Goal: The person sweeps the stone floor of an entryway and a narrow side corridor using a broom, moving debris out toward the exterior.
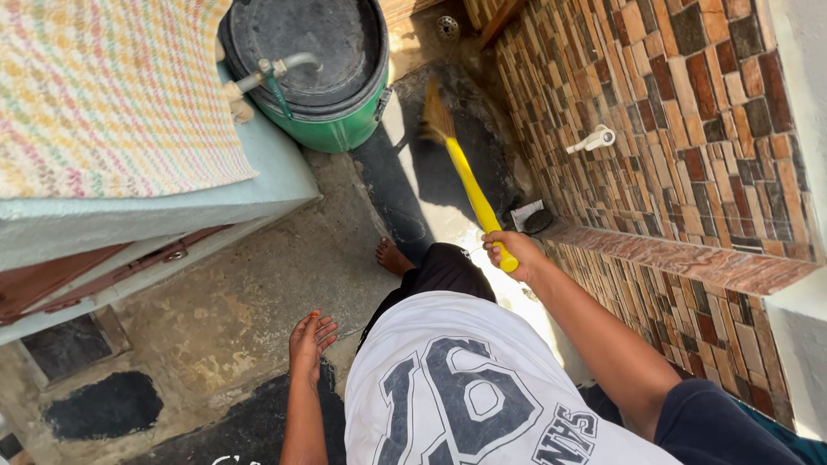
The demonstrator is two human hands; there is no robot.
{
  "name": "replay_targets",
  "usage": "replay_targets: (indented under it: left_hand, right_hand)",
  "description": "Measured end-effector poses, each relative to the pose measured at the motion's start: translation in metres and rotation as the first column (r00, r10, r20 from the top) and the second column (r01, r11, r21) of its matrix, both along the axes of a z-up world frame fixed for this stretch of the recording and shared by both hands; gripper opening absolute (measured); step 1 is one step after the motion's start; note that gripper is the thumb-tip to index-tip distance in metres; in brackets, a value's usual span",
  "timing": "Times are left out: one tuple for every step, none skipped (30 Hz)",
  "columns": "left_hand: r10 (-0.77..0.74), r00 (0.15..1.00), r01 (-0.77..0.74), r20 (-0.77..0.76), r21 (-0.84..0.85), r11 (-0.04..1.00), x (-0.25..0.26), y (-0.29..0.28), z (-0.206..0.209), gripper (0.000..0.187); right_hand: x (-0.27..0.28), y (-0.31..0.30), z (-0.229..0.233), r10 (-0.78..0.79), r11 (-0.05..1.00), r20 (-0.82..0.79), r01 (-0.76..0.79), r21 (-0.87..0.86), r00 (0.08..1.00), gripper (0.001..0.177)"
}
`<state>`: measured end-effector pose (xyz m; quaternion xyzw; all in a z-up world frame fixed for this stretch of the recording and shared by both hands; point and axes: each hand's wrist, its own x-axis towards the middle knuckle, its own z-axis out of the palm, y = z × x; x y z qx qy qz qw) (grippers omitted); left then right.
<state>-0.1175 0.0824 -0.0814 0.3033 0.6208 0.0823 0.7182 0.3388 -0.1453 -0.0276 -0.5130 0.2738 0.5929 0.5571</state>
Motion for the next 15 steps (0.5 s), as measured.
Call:
replay_targets:
  left_hand:
    - [0.011, 1.000, -0.011, -0.020, 0.003, 1.000, -0.006, -0.004, -0.002, 0.042]
    - [0.021, 0.999, -0.021, -0.035, 0.003, 1.000, -0.011, -0.011, -0.004, 0.043]
    - [0.032, 0.998, -0.032, -0.051, 0.003, 0.999, -0.015, -0.018, -0.005, 0.043]
    - [0.064, 0.997, -0.064, -0.039, 0.002, 0.998, -0.016, -0.026, -0.007, 0.043]
    - [0.096, 0.995, -0.096, -0.026, 0.000, 0.995, -0.017, -0.034, -0.007, 0.043]
    - [0.138, 0.990, -0.138, -0.011, 0.000, 0.990, -0.016, -0.043, -0.007, 0.043]
    - [0.165, 0.986, -0.165, 0.014, 0.002, 0.986, -0.014, -0.049, -0.007, 0.043]
    - [0.198, 0.979, -0.199, 0.036, 0.001, 0.980, -0.011, -0.055, -0.007, 0.044]
    - [0.231, 0.971, -0.232, 0.058, 0.001, 0.973, -0.008, -0.061, -0.006, 0.044]
    - [0.283, 0.956, -0.285, 0.078, 0.017, 0.958, -0.006, -0.064, -0.002, 0.045]
    - [0.333, 0.938, -0.337, 0.098, 0.033, 0.941, -0.003, -0.064, 0.003, 0.046]
    - [0.386, 0.916, -0.393, 0.111, 0.049, 0.918, -0.004, -0.067, 0.012, 0.047]
    - [0.392, 0.911, -0.401, 0.127, 0.058, 0.914, 0.000, -0.067, 0.022, 0.049]
    - [0.399, 0.907, -0.410, 0.135, 0.065, 0.910, 0.003, -0.069, 0.035, 0.052]
    - [0.340, 0.934, -0.349, 0.108, 0.090, 0.933, 0.009, -0.073, 0.049, 0.055]
  right_hand:
    - [0.006, 0.010, 0.012, 0.000, 1.000, 0.016, -0.001, 0.025, 1.000, 0.015]
    - [0.011, 0.017, 0.029, 0.000, 0.999, 0.036, -0.002, 0.047, 0.999, 0.017]
    - [0.009, 0.023, 0.048, -0.014, 0.998, 0.032, 0.012, 0.055, 0.999, 0.017]
    - [0.006, 0.032, 0.068, -0.022, 0.998, 0.032, 0.020, 0.065, 0.999, 0.017]
    - [0.000, 0.040, 0.088, -0.030, 0.997, 0.031, 0.027, 0.076, 0.999, 0.018]
    - [-0.006, 0.047, 0.108, -0.021, 0.997, 0.044, 0.017, 0.071, 0.999, 0.015]
    - [-0.016, 0.051, 0.126, -0.011, 0.998, 0.056, 0.008, 0.066, 0.998, 0.013]
    - [-0.025, 0.053, 0.140, 0.004, 0.998, 0.067, -0.008, 0.059, 0.998, 0.012]
    - [-0.032, 0.055, 0.151, 0.023, 0.996, 0.017, -0.024, 0.080, 1.000, 0.012]
    - [-0.037, 0.057, 0.157, 0.051, 0.994, -0.036, -0.047, 0.102, 0.998, 0.012]
    - [-0.041, 0.058, 0.161, 0.080, 0.990, -0.089, -0.069, 0.123, 0.993, 0.013]
    - [-0.046, 0.058, 0.163, 0.092, 0.990, -0.129, -0.077, 0.115, 0.987, 0.012]
    - [-0.049, 0.058, 0.162, 0.103, 0.991, -0.169, -0.086, 0.106, 0.980, 0.012]
    - [-0.053, 0.058, 0.162, 0.114, 0.991, -0.215, -0.096, 0.090, 0.970, 0.012]
    - [-0.057, 0.060, 0.162, 0.128, 0.991, -0.247, -0.114, 0.071, 0.960, 0.011]
